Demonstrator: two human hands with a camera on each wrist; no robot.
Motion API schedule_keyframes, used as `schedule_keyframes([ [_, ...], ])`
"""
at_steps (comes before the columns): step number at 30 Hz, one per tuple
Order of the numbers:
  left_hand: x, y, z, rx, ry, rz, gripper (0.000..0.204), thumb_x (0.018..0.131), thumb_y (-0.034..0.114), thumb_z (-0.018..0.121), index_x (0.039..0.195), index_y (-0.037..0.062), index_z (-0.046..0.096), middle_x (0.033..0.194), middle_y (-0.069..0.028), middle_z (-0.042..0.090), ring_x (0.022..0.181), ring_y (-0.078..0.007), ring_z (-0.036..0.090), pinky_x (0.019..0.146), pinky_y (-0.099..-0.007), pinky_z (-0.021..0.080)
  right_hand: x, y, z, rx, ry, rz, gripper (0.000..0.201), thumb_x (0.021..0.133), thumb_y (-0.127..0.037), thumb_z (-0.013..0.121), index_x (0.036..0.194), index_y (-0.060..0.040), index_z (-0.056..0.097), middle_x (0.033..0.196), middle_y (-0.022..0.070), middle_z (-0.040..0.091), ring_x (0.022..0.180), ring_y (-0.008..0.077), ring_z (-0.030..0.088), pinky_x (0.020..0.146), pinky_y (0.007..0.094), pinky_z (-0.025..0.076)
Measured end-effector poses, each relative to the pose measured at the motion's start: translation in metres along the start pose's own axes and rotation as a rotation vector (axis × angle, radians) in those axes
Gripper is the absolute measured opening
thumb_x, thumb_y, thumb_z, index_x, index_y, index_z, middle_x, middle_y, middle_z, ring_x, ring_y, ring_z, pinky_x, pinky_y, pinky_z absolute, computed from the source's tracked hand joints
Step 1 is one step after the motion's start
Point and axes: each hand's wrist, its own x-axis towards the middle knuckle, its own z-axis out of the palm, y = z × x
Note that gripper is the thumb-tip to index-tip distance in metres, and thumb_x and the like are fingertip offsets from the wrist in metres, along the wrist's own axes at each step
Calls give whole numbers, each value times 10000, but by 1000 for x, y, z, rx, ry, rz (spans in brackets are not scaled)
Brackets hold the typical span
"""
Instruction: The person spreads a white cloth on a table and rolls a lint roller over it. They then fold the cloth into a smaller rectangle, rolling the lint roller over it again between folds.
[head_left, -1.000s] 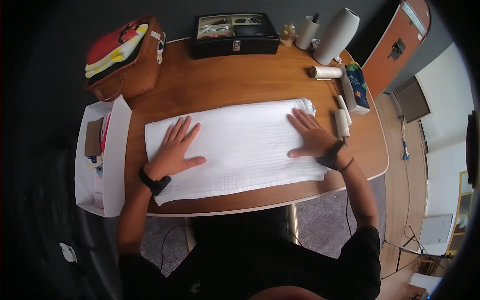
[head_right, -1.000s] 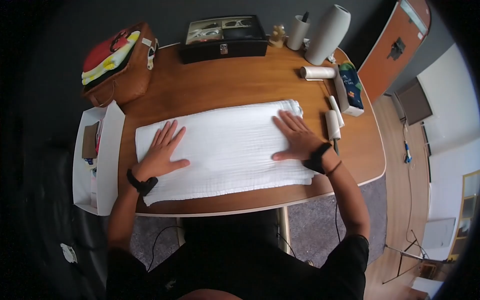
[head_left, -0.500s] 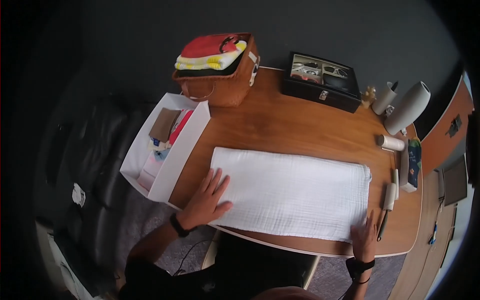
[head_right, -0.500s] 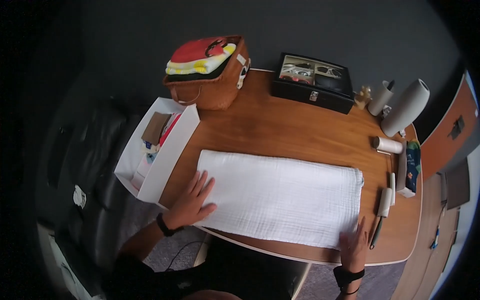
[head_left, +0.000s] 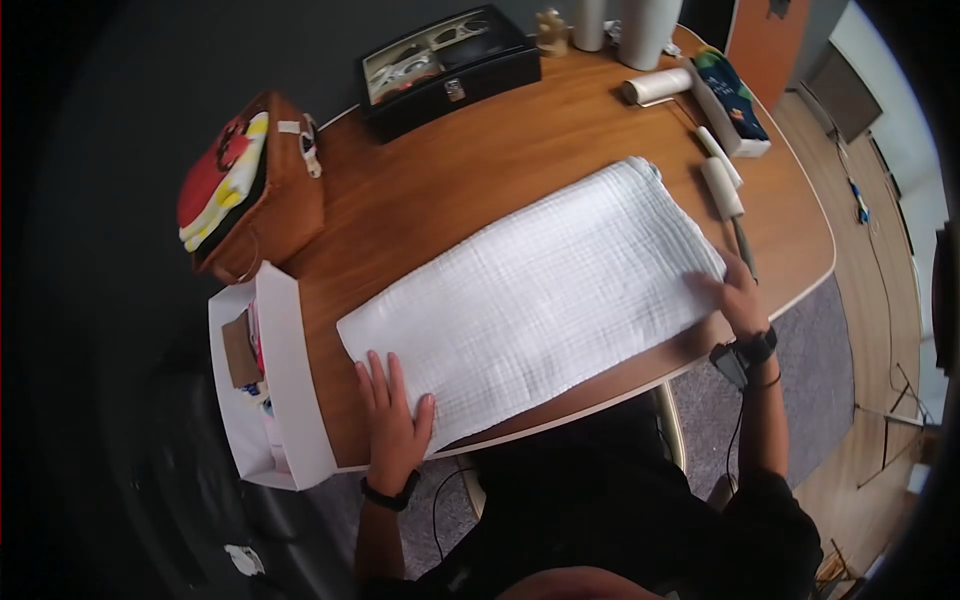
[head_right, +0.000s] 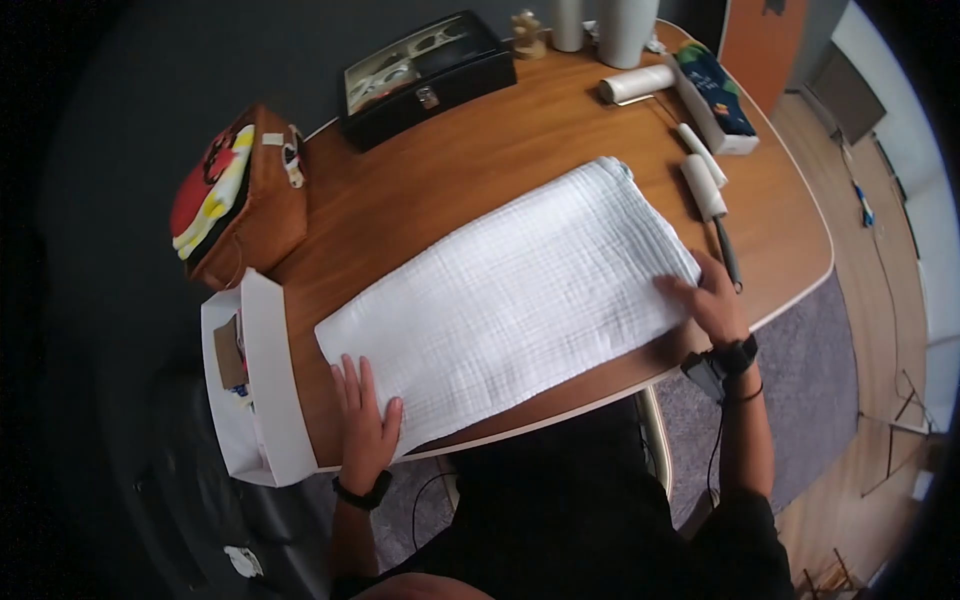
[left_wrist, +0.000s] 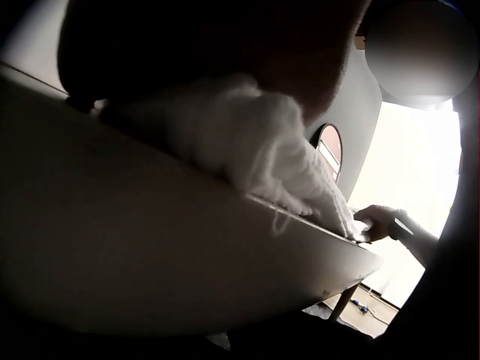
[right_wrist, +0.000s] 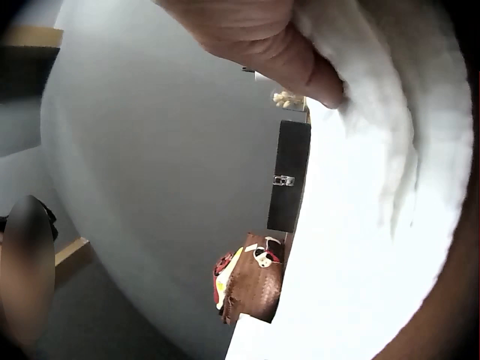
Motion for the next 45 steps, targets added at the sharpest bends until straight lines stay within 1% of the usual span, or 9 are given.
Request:
schedule_keyframes([
  [7, 79, 33, 0, 86, -46, 130, 846, 1078, 450, 618, 1675, -66, 313, 1742, -371, 222, 1628, -555, 174, 1317, -670, 133, 66, -70, -32, -91, 116, -290, 578, 904, -166, 870, 1386, 49, 637, 1134, 96, 757, 973, 167, 719, 849, 325, 589],
  [14, 111, 38, 3, -51, -53, 393, 660, 1100, 277, 626, 1632, -50, 411, 1694, -241, 440, 1613, -353, 364, 1333, -526, 248, -17, -157, 185, -971, 212, -986, 208, 882, -87, 690, 1079, -53, 633, 860, 100, 683, 804, 264, 723, 686, 399, 574],
  [17, 109, 7, 6, -1715, -52, -202, 719, 1170, 540, 420, 1627, -15, 431, 1631, -162, 541, 1476, -281, 545, 1249, -438, 410, -61, -123, 259, -882, -157, -1097, 431, 938, -138, 676, 1344, 1, 639, 980, 118, 727, 892, 265, 754, 780, 356, 586],
  [20, 114, -28, -8, -1949, -100, -349, 755, 1170, 598, 357, 1583, -22, 481, 1552, -156, 612, 1367, -257, 625, 1178, -438, 474, -85, -107, 256, -636, -590, -1044, 725, 894, -223, 816, 1523, 10, 540, 1380, 284, 643, 1242, 379, 671, 1057, 456, 529],
  [26, 117, -10, -1, -1505, 61, -291, 456, 1040, 40, 719, 1465, -35, 570, 1269, -82, 728, 1131, -128, 688, 985, -290, 560, -57, -89, 208, -785, -289, -898, 922, 894, -459, 833, 1630, -41, 466, 1640, 266, 461, 1474, 466, 476, 1230, 546, 385],
  [30, 119, 6, -3, -1355, 50, -191, 606, 1009, 7, 726, 1559, -49, 476, 1397, -138, 685, 1252, -173, 659, 1095, -341, 519, -45, -63, 196, -909, -237, -838, 1009, 863, -594, 807, 1651, -72, 455, 1716, 221, 400, 1581, 440, 376, 1272, 574, 328],
  [34, 87, 30, -32, -916, 443, 18, 728, 955, 13, 709, 1612, -34, 401, 1449, -161, 636, 1332, -230, 610, 1161, -386, 462, -45, -59, 192, -904, -236, -831, 1022, 855, -680, 757, 1661, -123, 463, 1745, 189, 379, 1623, 403, 333, 1289, 588, 304],
  [40, 72, -3, -20, -624, 230, -379, 882, 964, 218, 796, 1632, -85, 307, 1521, -298, 558, 1409, -408, 580, 1153, -460, 480, -33, -42, 190, -912, -257, -843, 925, 894, -754, 669, 1572, -129, 596, 1716, 190, 435, 1616, 354, 374, 1267, 566, 370],
  [45, 128, 48, -68, -87, 318, 43, 790, 1035, 288, 742, 1636, -69, 373, 1652, -319, 421, 1527, -488, 433, 1251, -528, 384, -32, -47, 192, -922, -264, -869, 878, 911, -749, 661, 1526, -124, 645, 1696, 196, 466, 1600, 352, 404, 1256, 565, 386],
])
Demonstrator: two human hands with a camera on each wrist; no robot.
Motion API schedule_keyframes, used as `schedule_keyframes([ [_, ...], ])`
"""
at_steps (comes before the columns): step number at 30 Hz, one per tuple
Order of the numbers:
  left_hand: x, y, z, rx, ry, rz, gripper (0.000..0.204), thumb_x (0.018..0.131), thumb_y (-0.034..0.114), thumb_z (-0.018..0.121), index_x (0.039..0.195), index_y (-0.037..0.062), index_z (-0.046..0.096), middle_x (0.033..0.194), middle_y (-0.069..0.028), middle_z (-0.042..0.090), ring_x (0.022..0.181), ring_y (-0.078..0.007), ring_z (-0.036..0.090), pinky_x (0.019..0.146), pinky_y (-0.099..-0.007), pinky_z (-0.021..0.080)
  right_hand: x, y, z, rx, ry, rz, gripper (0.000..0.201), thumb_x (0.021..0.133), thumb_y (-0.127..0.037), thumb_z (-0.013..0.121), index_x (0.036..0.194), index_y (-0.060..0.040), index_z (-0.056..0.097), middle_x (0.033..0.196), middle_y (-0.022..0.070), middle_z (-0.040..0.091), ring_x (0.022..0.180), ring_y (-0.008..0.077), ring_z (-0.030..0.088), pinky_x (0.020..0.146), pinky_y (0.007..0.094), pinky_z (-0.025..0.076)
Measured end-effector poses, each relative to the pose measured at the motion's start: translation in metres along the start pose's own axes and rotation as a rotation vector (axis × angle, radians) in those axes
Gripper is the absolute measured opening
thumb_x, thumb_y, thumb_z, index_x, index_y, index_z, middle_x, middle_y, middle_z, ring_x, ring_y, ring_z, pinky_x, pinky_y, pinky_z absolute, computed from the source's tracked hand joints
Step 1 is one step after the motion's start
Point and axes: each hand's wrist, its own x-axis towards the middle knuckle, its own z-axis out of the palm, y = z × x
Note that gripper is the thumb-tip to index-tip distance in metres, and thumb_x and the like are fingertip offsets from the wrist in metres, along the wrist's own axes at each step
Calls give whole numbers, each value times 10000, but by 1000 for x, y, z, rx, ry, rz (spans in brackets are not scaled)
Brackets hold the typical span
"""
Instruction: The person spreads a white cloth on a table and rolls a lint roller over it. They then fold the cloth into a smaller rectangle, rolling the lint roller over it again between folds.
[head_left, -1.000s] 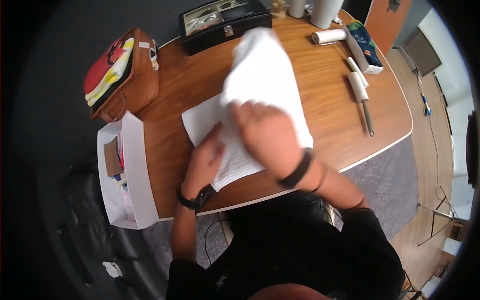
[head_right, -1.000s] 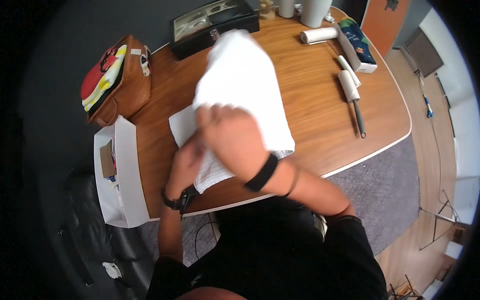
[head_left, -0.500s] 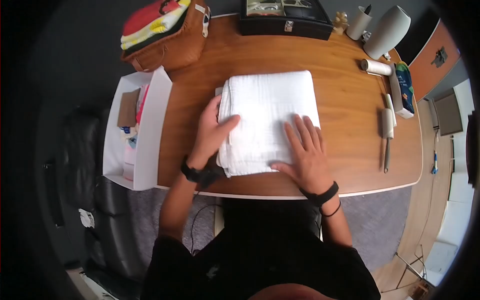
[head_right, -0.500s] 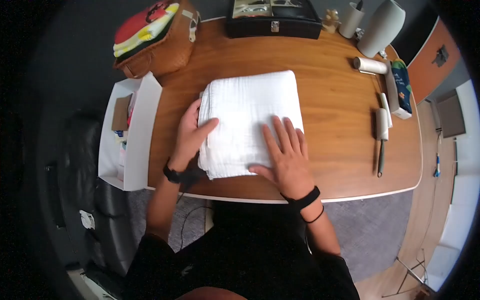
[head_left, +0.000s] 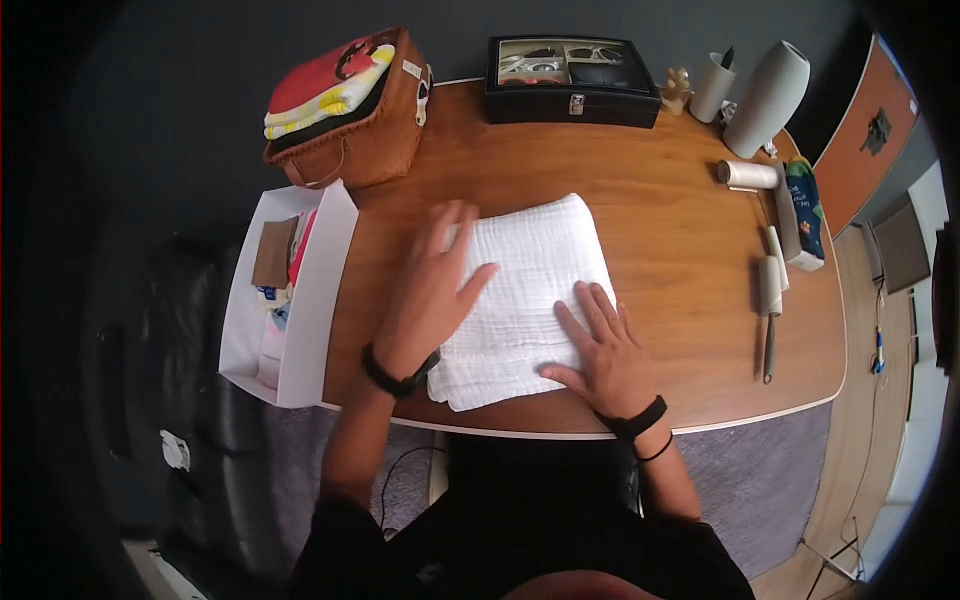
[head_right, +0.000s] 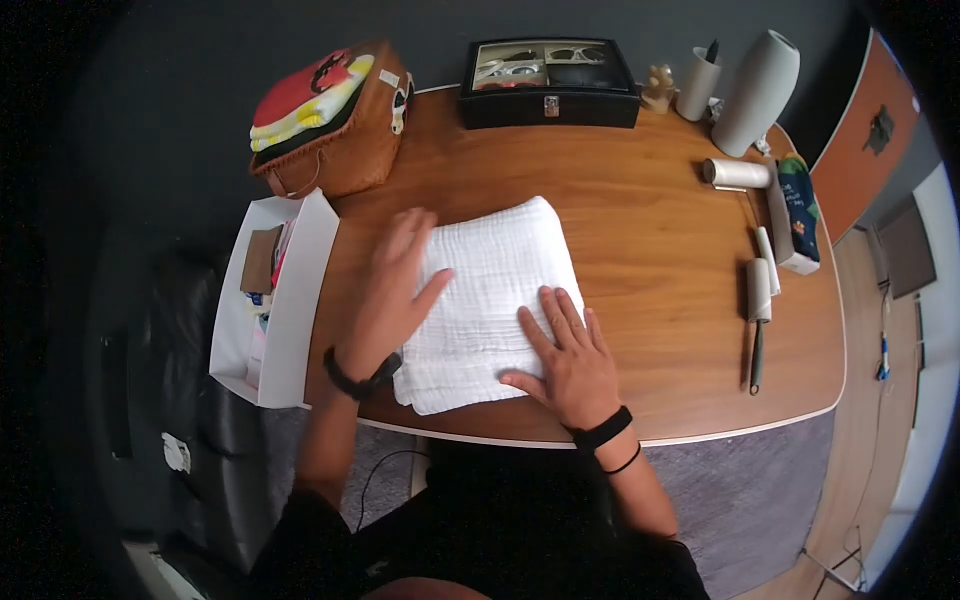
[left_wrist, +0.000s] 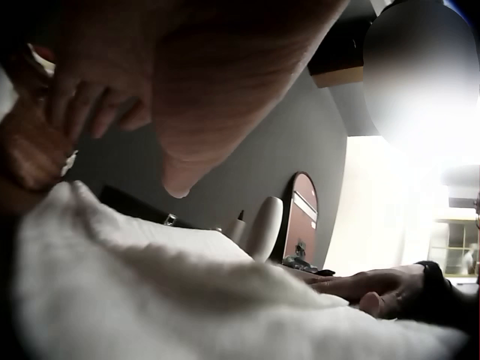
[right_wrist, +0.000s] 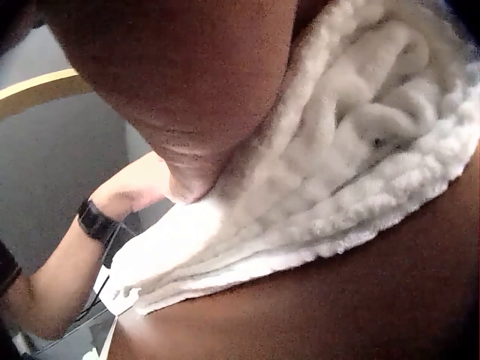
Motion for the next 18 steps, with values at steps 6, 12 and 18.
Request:
schedule_keyframes([
  [6, 43, -5, 109, 181, -356, 390, 1007, 1060, 664, 563, 1733, 12, 195, 1776, -290, 232, 1663, -462, 175, 1347, -582, 131, -17, -11, 6, -34, 13, 6, 954, 922, -733, 671, 1586, -57, 560, 1706, 245, 428, 1602, 381, 393, 1254, 571, 382],
  [12, 79, 16, 77, 229, -321, 721, 996, 962, 642, 708, 1698, 67, 361, 1768, -244, 289, 1651, -448, 222, 1340, -593, 180, -48, -35, -18, 736, -215, -205, 824, 976, -520, 785, 1570, -6, 533, 1612, 263, 515, 1502, 427, 501, 1226, 521, 424],
  [18, -3, 33, 1, 276, -319, 363, 971, 916, 482, 829, 1652, 4, 413, 1737, -288, 318, 1605, -510, 277, 1308, -592, 263, -23, 26, -22, 980, 442, 467, 239, 1036, -165, 760, 1157, -9, 625, 866, 35, 644, 763, 127, 604, 704, 308, 522],
])
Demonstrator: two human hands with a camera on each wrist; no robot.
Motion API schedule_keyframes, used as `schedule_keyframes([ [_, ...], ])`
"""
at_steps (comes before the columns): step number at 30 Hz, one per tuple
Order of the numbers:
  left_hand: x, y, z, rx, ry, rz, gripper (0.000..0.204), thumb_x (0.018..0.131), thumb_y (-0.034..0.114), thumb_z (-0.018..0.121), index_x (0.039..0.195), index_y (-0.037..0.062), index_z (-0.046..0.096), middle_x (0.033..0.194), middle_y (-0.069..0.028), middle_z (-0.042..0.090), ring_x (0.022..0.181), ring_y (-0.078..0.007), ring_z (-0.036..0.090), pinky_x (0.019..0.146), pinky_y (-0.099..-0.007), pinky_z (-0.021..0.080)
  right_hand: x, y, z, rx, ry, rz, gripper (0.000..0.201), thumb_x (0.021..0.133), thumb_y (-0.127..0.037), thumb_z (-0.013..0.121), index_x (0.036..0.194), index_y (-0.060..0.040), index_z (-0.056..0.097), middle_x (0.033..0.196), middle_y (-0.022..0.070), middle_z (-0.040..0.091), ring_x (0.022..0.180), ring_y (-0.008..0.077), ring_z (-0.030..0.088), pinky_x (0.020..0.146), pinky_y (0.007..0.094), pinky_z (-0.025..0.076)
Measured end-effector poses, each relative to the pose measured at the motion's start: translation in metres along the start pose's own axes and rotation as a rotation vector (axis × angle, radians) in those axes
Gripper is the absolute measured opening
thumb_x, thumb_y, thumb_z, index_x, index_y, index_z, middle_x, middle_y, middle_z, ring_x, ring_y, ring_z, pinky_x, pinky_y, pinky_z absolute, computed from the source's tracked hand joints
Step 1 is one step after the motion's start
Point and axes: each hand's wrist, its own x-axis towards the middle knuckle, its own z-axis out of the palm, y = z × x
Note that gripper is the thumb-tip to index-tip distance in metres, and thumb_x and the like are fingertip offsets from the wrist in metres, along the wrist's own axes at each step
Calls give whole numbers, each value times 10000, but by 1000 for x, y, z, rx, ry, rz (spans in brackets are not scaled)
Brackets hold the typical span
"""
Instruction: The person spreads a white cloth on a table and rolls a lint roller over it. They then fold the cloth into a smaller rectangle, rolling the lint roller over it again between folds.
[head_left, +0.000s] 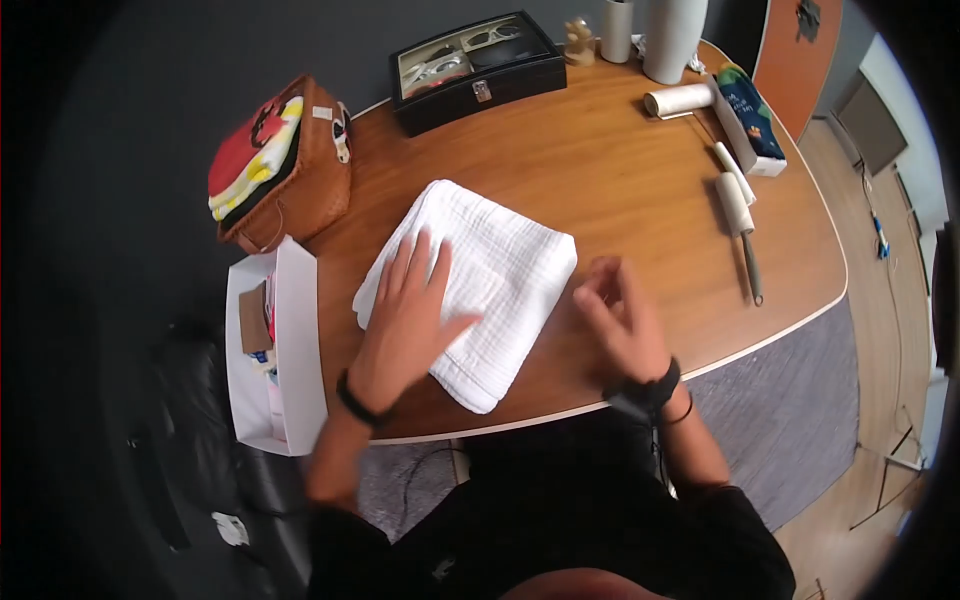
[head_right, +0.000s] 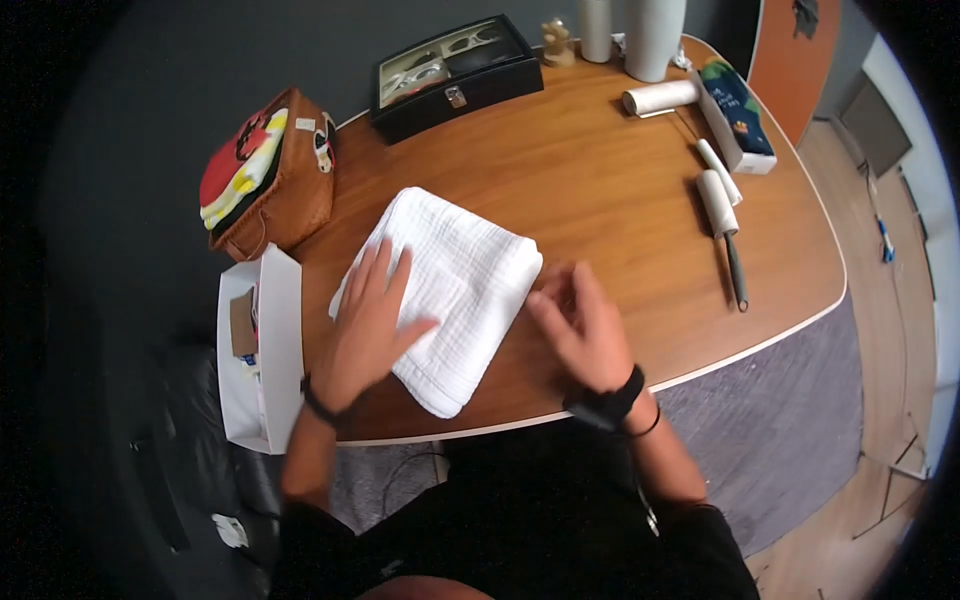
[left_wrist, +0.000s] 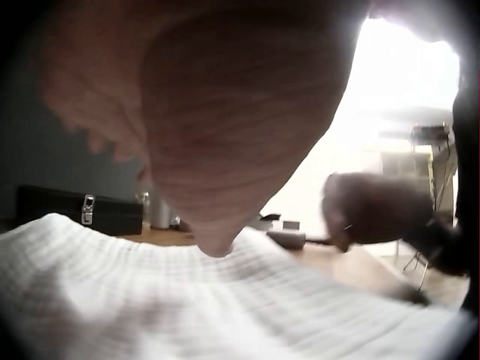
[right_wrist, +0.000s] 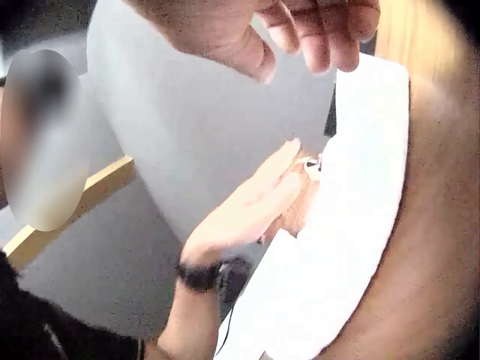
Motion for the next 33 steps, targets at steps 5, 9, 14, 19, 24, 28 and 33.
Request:
schedule_keyframes([
  [5, -69, 30, 18, -269, -181, -97, 1012, 893, 531, 838, 1672, 48, 409, 1751, -274, 305, 1604, -556, 245, 1276, -670, 268, 38, 41, -6, -142, -154, 13, 433, 993, -196, 832, 1329, 8, 649, 1142, 83, 607, 845, 120, 558, 744, 285, 504],
  [9, -89, 15, 46, -197, -141, -53, 1027, 859, 565, 841, 1679, 108, 424, 1764, -225, 313, 1624, -499, 248, 1282, -690, 230, 29, 59, -6, 30, -260, -29, 381, 955, -143, 861, 1278, -21, 698, 1233, 65, 601, 866, 120, 524, 783, 259, 477],
  [14, -125, -8, 43, -387, 154, -380, 1090, 860, 240, 918, 1705, -9, 278, 1696, -301, 392, 1554, -465, 411, 1258, -533, 374, -15, 14, -21, -113, -441, 125, 348, 951, -72, 850, 1221, -34, 635, 842, 11, 587, 751, 95, 528, 732, 280, 458],
  [19, -128, 8, 79, -1209, 411, -661, 1064, 922, 203, 897, 1713, -33, 225, 1639, -243, 495, 1430, -305, 559, 1198, -418, 447, -23, 17, 17, -138, -375, 18, 564, 947, -67, 860, 1371, 0, 494, 1007, 94, 689, 954, 143, 646, 861, 315, 532],
  [24, -91, 3, 80, -974, 417, -691, 996, 916, 119, 877, 1698, -42, 281, 1637, -254, 492, 1460, -301, 530, 1225, -403, 414, -9, 15, 26, 34, -324, 138, 601, 919, -104, 897, 1392, 48, 559, 1090, 109, 722, 1046, 166, 663, 920, 318, 543],
  [28, -30, -7, 68, -928, 585, -473, 983, 918, 95, 874, 1701, -28, 294, 1644, -250, 489, 1441, -291, 544, 1227, -386, 409, 30, -22, 31, -85, -257, 153, 580, 924, -120, 891, 1387, 70, 597, 1074, 96, 715, 986, 142, 638, 879, 304, 530],
  [33, -32, -2, 61, -1226, 456, -619, 1093, 932, 181, 881, 1724, -25, 158, 1584, -296, 519, 1470, -330, 529, 1205, -419, 441, 32, -26, -7, -274, -209, 29, 481, 946, -125, 845, 1331, 77, 641, 985, 92, 709, 928, 129, 620, 846, 314, 522],
])
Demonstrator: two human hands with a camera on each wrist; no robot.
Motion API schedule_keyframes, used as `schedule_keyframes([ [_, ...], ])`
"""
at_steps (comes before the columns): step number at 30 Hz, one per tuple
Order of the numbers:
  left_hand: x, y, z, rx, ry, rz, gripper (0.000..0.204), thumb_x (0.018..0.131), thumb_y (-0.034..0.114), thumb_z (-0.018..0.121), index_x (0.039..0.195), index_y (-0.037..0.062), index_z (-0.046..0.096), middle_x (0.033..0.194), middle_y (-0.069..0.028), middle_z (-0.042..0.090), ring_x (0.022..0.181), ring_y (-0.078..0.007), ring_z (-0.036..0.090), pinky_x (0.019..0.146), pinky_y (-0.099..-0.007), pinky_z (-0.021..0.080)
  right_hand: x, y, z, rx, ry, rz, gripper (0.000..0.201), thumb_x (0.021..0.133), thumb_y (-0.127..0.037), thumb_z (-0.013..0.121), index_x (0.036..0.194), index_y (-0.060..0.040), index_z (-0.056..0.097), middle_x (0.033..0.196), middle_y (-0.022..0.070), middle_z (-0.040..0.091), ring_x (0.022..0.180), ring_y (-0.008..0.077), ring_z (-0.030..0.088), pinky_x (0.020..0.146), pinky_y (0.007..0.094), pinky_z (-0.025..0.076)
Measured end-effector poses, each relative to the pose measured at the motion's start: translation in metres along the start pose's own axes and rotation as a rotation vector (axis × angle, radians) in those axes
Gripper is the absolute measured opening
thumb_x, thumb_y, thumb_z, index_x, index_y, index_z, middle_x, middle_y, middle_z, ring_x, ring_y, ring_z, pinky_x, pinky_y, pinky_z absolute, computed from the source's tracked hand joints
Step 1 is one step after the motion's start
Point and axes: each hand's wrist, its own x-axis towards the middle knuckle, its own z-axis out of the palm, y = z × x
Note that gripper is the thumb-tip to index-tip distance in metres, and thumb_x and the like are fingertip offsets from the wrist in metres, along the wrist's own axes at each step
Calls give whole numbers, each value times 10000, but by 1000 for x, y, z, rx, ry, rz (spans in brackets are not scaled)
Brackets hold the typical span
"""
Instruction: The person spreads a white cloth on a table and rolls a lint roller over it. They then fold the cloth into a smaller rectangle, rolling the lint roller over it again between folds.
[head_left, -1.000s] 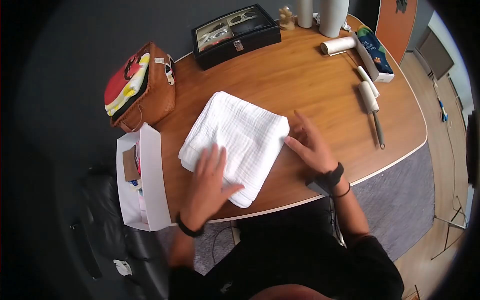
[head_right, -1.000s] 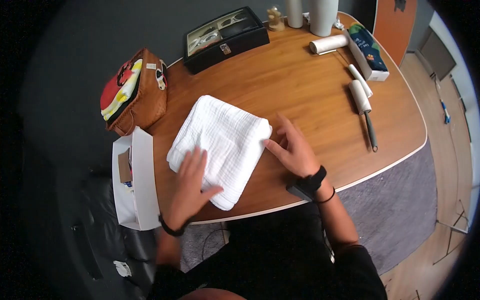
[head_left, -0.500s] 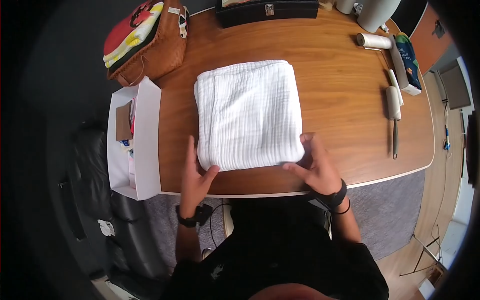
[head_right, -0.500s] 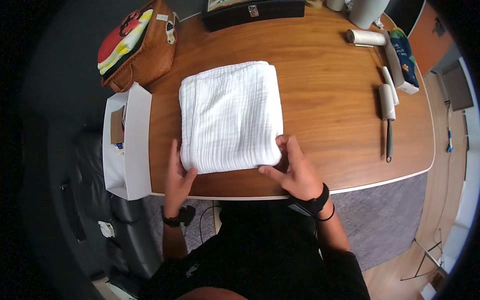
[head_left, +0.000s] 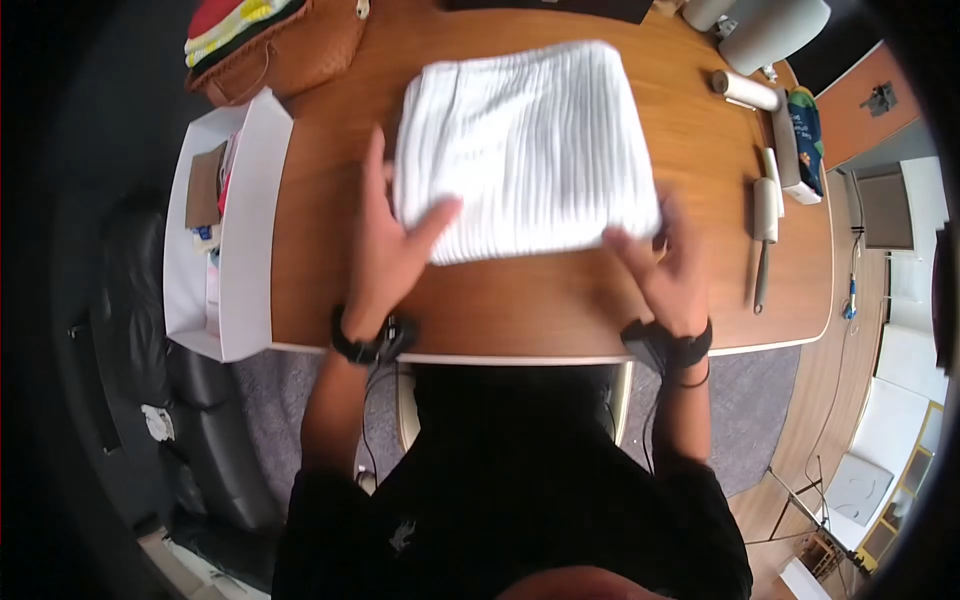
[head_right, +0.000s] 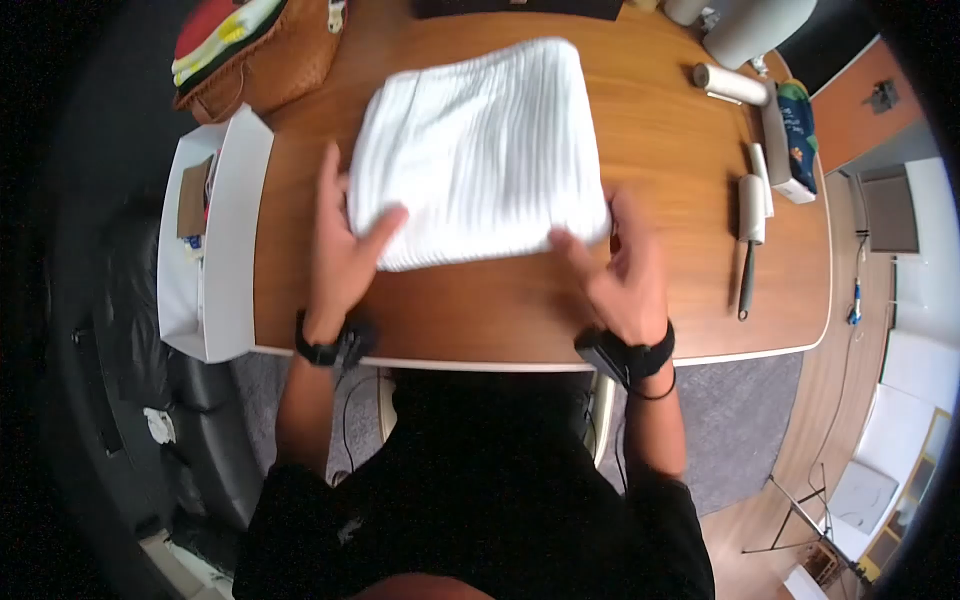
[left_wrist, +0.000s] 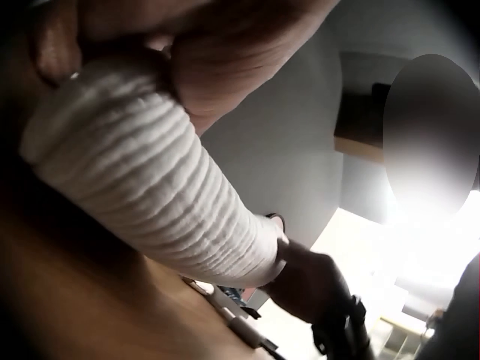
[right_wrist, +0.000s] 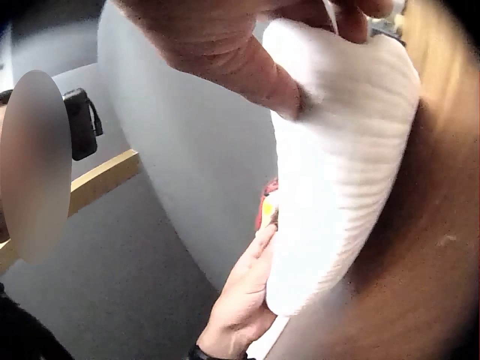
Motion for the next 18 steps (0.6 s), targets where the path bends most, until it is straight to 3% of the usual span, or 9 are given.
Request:
schedule_keyframes([
  [1, -7, -21, -2, 150, -74, 30, 1172, 928, 229, 897, 1723, -46, 81, 1531, -285, 555, 1391, -324, 591, 1149, -428, 493, -3, 36, 1, 114, -66, 67, 467, 958, -132, 829, 1336, 75, 649, 1016, 103, 734, 955, 141, 649, 881, 307, 527],
  [2, -13, -28, 4, 284, -102, 91, 1191, 924, 230, 900, 1718, -65, 63, 1456, -251, 597, 1305, -301, 636, 1104, -419, 525, -4, 42, -7, -6, -220, 185, 497, 960, -151, 844, 1359, 71, 649, 1084, 107, 758, 1003, 143, 681, 930, 307, 532],
  [8, -1, -11, 9, 30, -124, 40, 1066, 910, 71, 873, 1710, -48, 179, 1412, -210, 624, 1259, -260, 658, 1074, -396, 548, 13, 37, -20, 334, -329, 262, 407, 971, -176, 858, 1293, 36, 726, 1102, 64, 769, 973, 137, 670, 912, 297, 526],
  [10, 1, 4, 13, -144, -7, 210, 1001, 901, -25, 837, 1702, -30, 239, 1414, -183, 628, 1246, -237, 661, 1061, -387, 555, 12, 27, -15, 297, -134, 25, 340, 988, -165, 841, 1264, 13, 753, 1092, 46, 764, 968, 148, 659, 931, 306, 519],
  [11, -3, 8, 13, -169, 28, 247, 976, 908, -57, 811, 1704, -18, 247, 1381, -156, 638, 1217, -217, 668, 1033, -372, 566, 8, 28, -17, 87, -99, -149, 332, 1002, -177, 831, 1273, 0, 753, 1073, 38, 755, 984, 152, 654, 963, 321, 514],
  [12, -6, -1, 13, -168, 32, 276, 976, 908, -57, 811, 1704, -18, 247, 1381, -156, 638, 1217, -217, 668, 1033, -372, 566, 3, 36, -11, 119, -86, -162, 361, 1031, -203, 803, 1300, 26, 728, 1100, 51, 766, 1030, 151, 657, 967, 328, 519],
  [14, -13, -43, 15, -53, 21, 246, 985, 910, -32, 824, 1703, -22, 239, 1314, -141, 648, 1174, -198, 678, 999, -345, 577, 5, 52, -10, 208, -215, 135, 379, 1049, -201, 778, 1330, 41, 701, 1158, 70, 770, 1081, 143, 660, 972, 324, 522],
  [15, -17, -50, 9, -4, -68, 22, 1011, 910, 2, 845, 1706, -17, 222, 1295, -140, 646, 1163, -201, 681, 968, -330, 586, 9, 65, -13, 337, -275, 269, 385, 1063, -193, 758, 1349, 51, 677, 1198, 82, 770, 1117, 125, 656, 973, 312, 524],
  [18, -19, -33, 7, -21, -1, 7, 1042, 907, 32, 866, 1712, -14, 206, 1325, -149, 645, 1190, -219, 675, 968, -347, 592, 8, 46, -13, 286, -199, 160, 370, 1065, -170, 749, 1355, 43, 660, 1165, 64, 761, 1084, 106, 650, 952, 293, 526],
])
